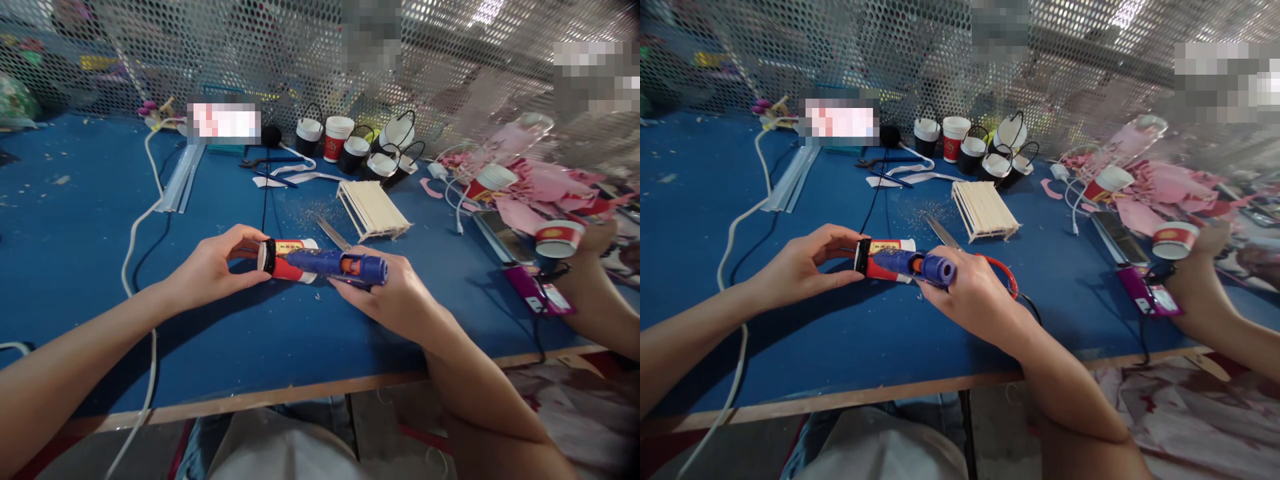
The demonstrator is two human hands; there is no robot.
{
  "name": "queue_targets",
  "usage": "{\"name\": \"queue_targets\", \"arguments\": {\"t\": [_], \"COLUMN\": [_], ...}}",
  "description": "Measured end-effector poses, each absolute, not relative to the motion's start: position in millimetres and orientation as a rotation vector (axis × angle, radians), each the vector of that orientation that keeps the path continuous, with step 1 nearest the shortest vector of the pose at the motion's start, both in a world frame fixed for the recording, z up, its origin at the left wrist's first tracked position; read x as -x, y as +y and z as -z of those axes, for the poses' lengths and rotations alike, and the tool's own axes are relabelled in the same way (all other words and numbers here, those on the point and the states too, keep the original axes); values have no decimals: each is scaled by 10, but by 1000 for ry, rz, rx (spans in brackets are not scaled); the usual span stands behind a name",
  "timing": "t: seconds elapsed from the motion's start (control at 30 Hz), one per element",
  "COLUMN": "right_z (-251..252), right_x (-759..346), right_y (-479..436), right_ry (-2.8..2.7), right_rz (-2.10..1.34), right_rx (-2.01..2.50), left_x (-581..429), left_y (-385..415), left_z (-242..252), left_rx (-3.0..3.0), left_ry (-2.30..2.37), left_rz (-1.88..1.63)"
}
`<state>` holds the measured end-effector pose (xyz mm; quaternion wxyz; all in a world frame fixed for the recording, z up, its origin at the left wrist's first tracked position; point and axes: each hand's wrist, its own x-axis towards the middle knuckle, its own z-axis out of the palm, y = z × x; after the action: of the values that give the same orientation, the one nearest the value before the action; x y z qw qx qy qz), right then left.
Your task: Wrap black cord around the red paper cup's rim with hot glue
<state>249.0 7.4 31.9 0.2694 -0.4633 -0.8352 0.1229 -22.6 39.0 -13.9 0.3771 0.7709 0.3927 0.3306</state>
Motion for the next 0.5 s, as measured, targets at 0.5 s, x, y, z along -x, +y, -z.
{"name": "queue_targets", "arguments": {"t": [0.5], "right_z": [-375], "right_x": [-2488], "right_y": [86], "right_ry": [-2289], "right_rz": [-319], "right_rx": [1235], "left_x": [232], "left_y": [375], "left_z": [132], "left_rx": [-2085], "left_ry": [896], "left_rz": [-908]}}
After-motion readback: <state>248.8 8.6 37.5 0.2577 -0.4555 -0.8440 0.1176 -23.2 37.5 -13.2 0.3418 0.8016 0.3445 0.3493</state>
